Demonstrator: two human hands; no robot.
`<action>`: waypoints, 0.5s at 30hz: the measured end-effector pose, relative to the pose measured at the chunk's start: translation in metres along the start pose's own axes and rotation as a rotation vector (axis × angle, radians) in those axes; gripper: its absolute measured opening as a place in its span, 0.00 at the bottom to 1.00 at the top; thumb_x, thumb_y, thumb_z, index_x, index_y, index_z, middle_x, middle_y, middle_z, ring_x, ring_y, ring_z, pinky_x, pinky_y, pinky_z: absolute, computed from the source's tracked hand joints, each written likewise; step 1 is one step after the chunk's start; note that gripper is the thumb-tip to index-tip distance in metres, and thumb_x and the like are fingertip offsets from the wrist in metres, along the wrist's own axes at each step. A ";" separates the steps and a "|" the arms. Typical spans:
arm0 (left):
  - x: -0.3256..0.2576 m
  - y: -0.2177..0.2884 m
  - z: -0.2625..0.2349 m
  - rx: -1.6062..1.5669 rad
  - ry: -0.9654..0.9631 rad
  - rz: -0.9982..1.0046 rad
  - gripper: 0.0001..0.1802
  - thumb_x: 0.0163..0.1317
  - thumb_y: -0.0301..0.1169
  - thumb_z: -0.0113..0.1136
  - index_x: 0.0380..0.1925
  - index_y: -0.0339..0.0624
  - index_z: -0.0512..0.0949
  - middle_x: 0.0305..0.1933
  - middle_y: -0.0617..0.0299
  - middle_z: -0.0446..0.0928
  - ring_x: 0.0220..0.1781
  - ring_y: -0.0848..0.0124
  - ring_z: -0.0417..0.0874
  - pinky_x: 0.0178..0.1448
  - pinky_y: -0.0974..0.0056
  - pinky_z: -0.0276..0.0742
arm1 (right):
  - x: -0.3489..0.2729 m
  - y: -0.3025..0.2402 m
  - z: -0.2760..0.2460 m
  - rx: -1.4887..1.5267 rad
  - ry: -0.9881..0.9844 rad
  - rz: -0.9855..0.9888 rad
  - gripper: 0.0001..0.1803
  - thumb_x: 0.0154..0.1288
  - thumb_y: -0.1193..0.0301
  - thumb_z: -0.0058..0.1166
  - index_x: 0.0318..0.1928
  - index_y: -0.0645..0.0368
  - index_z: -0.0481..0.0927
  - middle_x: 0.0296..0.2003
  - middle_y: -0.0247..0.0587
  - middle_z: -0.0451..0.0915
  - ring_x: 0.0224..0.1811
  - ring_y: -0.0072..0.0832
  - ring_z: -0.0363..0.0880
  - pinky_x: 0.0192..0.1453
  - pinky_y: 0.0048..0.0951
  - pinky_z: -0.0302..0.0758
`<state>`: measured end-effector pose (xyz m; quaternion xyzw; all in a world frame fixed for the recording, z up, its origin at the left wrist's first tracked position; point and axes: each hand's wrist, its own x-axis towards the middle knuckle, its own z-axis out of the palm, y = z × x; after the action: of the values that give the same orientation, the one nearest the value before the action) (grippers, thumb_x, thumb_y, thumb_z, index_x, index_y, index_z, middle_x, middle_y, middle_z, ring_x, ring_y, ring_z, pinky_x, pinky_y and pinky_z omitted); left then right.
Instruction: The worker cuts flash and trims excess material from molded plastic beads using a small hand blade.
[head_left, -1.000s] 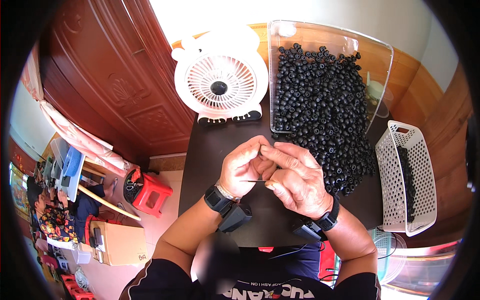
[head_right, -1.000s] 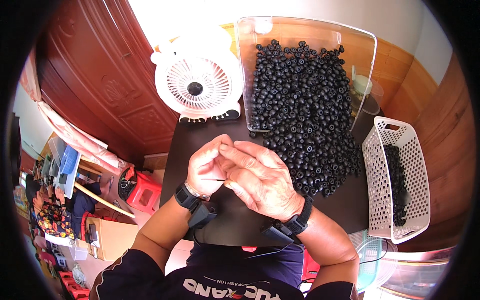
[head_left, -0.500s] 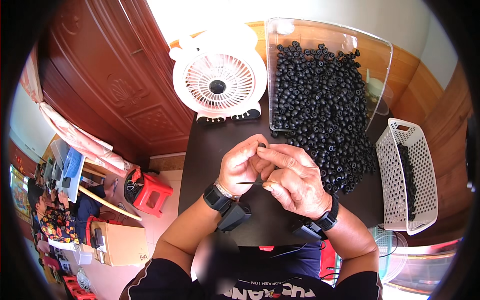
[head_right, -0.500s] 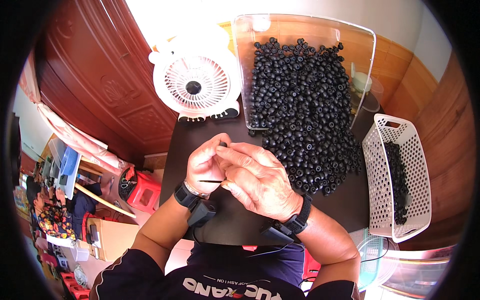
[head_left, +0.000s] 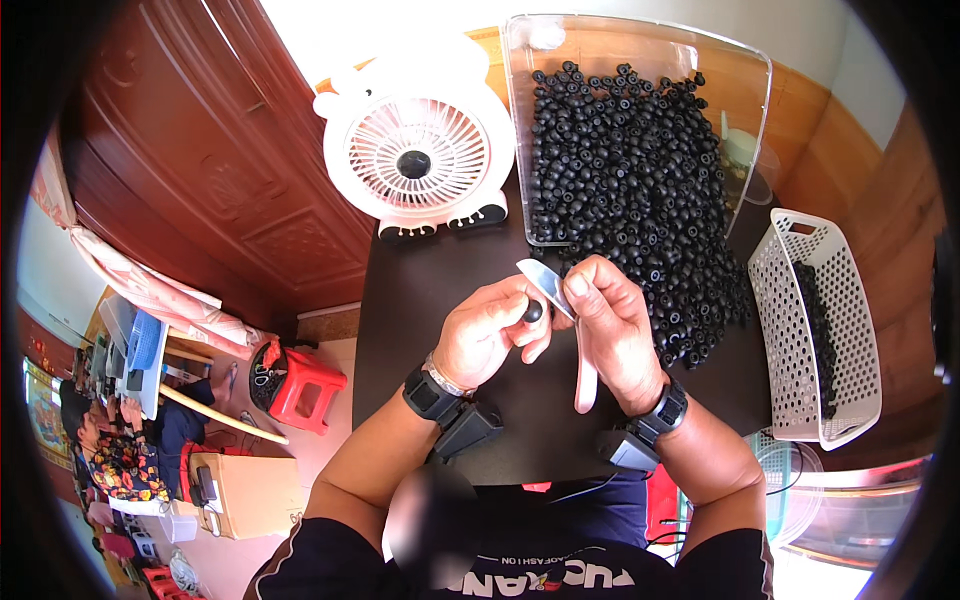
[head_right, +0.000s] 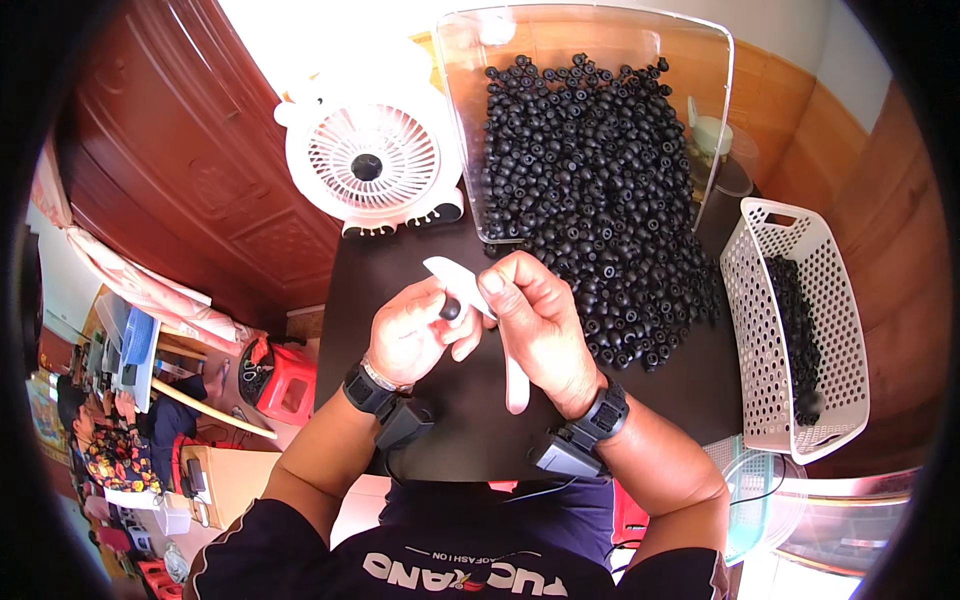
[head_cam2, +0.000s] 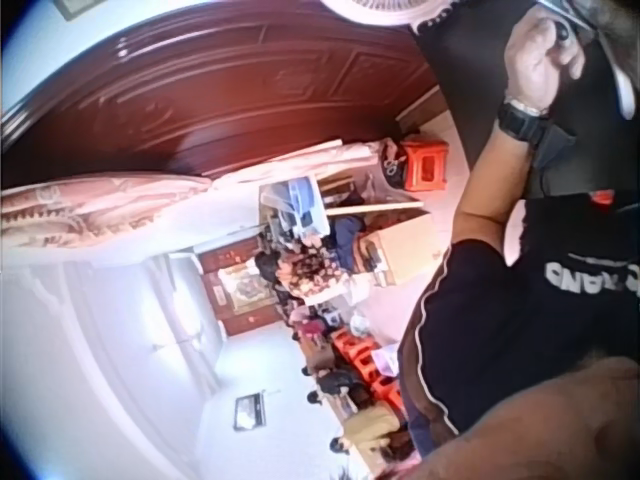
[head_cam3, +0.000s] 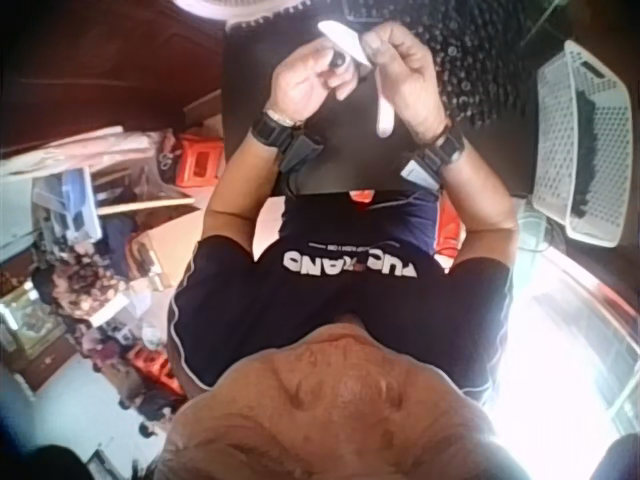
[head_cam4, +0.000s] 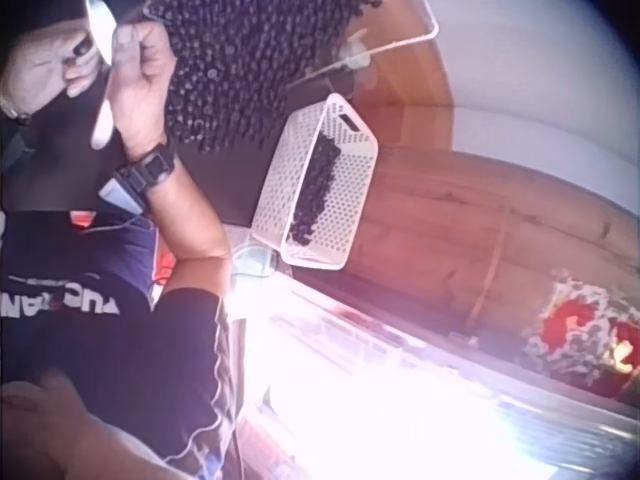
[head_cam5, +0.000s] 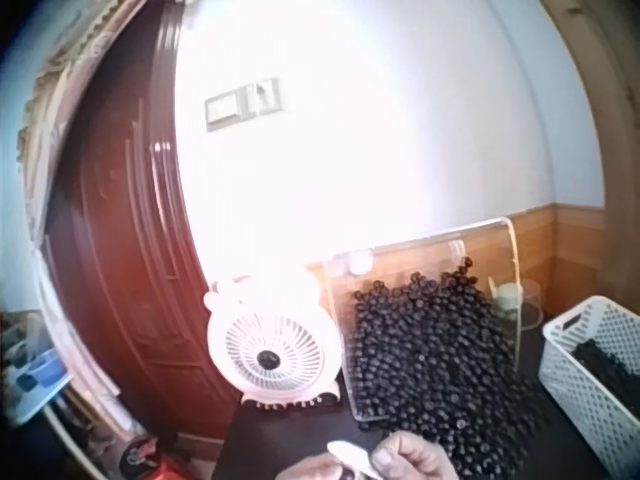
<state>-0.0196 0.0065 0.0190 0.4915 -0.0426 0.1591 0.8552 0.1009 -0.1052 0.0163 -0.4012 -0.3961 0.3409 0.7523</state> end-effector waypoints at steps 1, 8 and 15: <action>0.000 -0.001 0.000 0.026 0.015 0.002 0.19 0.66 0.39 0.48 0.39 0.29 0.73 0.26 0.65 0.66 0.26 0.75 0.65 0.30 0.69 0.67 | 0.001 0.001 0.002 0.044 -0.016 -0.035 0.12 0.72 0.65 0.45 0.33 0.60 0.71 0.26 0.32 0.74 0.18 0.16 0.70 0.21 0.16 0.69; -0.002 -0.003 0.000 0.054 0.042 -0.040 0.21 0.66 0.39 0.49 0.41 0.27 0.74 0.29 0.64 0.69 0.26 0.77 0.65 0.30 0.70 0.67 | -0.002 -0.008 0.003 0.098 -0.092 0.035 0.11 0.72 0.67 0.45 0.34 0.62 0.71 0.27 0.36 0.76 0.27 0.22 0.77 0.29 0.22 0.77; -0.002 -0.002 -0.002 0.139 0.036 -0.030 0.21 0.66 0.40 0.50 0.40 0.28 0.76 0.27 0.66 0.68 0.27 0.77 0.66 0.31 0.70 0.67 | -0.002 -0.013 0.007 0.045 -0.109 0.066 0.12 0.72 0.66 0.45 0.35 0.62 0.71 0.27 0.38 0.78 0.29 0.23 0.79 0.32 0.23 0.78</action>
<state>-0.0213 0.0072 0.0162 0.5472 -0.0085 0.1577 0.8220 0.0970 -0.1101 0.0293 -0.3776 -0.4154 0.3957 0.7268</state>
